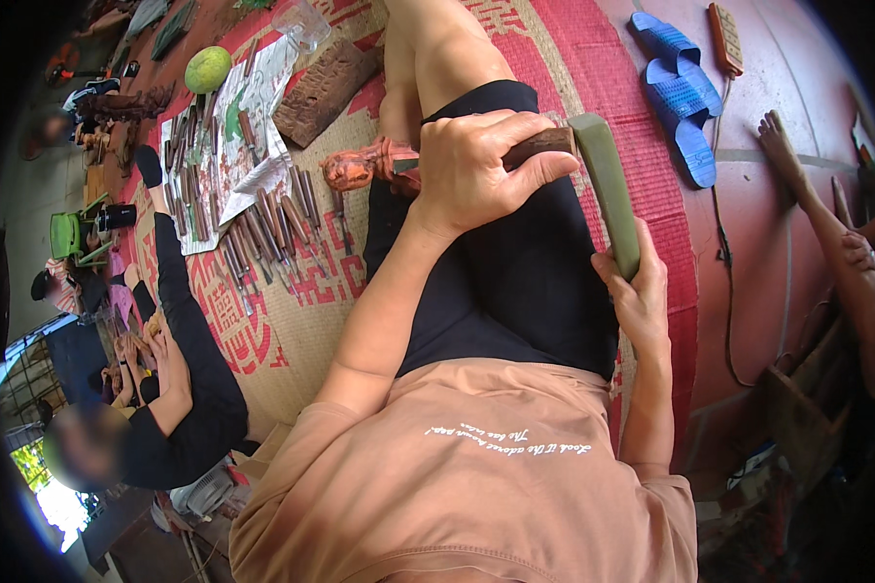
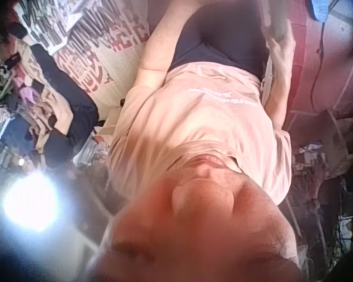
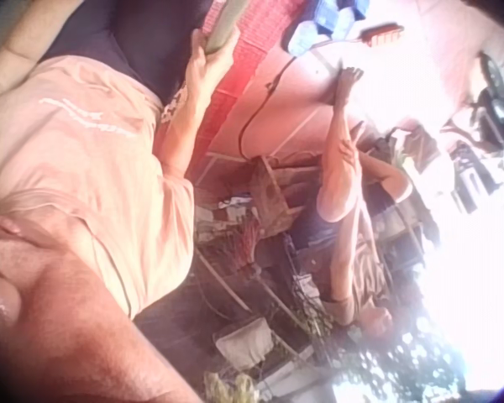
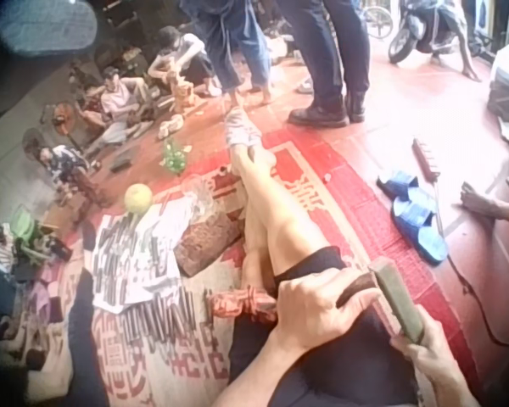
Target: The person sits on a mat and carves a reddish-brown wooden object using a chisel and a green sanding block. They hold the wood between their legs and use the chisel to shape it, then sand the surface with the block. The person switches between tools and occasionally adjusts the wood's position.
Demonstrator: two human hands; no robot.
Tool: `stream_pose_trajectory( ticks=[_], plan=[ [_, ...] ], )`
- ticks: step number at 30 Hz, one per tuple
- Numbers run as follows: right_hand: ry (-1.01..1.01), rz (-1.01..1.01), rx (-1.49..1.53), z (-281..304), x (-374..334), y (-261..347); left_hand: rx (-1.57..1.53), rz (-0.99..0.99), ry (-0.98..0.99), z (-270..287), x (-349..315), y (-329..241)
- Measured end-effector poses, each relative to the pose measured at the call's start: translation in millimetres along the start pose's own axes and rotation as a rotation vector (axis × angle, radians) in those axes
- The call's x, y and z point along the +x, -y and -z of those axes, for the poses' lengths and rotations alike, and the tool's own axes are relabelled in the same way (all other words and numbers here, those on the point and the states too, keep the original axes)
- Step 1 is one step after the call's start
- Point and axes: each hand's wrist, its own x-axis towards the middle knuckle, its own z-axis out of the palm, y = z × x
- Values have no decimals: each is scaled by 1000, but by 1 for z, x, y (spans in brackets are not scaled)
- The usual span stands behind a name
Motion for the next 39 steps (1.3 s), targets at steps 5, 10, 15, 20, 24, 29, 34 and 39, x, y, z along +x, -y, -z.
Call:
stream_pose_trajectory(
  ticks=[5,10,15,20,24,29,34,39],
  plan=[
    [61,-19,-80,7,1,1,60,-7,15,-1,-1,0],
    [14,-99,63,8,2,6,62,-1,6,-1,-1,0],
    [-8,-45,50,6,2,8,26,3,-30,1,1,-1],
    [13,51,-94,9,3,3,173,-27,-16,12,3,-1],
    [1,-15,47,5,2,6,155,-85,-43,15,11,-11],
    [-7,-10,-16,0,4,6,27,-23,-106,1,13,-9],
    [46,-62,42,-2,6,6,19,17,-145,-2,10,-1],
    [45,-36,16,-4,7,7,-15,24,-178,-3,10,-1]
  ],
)
